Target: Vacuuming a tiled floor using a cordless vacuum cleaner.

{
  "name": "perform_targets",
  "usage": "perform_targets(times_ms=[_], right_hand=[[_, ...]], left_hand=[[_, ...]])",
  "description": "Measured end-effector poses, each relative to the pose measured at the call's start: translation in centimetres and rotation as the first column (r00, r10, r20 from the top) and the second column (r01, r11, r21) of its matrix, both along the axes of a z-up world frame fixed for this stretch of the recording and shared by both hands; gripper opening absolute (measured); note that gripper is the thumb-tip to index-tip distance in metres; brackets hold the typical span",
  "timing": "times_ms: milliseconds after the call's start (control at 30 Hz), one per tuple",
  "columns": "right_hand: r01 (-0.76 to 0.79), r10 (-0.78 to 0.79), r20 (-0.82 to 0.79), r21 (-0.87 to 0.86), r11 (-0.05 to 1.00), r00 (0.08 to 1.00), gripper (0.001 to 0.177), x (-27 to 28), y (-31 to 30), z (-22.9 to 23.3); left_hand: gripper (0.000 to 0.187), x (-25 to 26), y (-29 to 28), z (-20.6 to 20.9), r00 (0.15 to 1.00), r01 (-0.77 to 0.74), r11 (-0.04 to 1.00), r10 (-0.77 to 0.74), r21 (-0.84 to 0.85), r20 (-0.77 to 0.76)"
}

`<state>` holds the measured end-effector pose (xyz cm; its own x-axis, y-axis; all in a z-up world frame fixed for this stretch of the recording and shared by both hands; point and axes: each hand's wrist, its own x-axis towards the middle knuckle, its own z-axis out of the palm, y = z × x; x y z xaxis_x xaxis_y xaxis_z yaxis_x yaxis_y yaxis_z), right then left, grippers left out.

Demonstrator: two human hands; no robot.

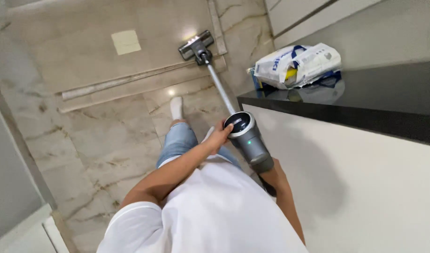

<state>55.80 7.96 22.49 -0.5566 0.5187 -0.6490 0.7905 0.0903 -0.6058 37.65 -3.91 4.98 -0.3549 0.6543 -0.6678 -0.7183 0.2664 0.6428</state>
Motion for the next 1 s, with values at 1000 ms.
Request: perform_targets(times_ms=[1000], right_hand=[[-0.419, 0.376, -0.464, 0.01, 0.908, 0.802, 0.043, -22.1, 6.5, -6.5]], left_hand=[[0.045, -20.3, 3.9, -10.2, 0.905, -0.421, 0.907, 0.421, 0.008, -0.063]])
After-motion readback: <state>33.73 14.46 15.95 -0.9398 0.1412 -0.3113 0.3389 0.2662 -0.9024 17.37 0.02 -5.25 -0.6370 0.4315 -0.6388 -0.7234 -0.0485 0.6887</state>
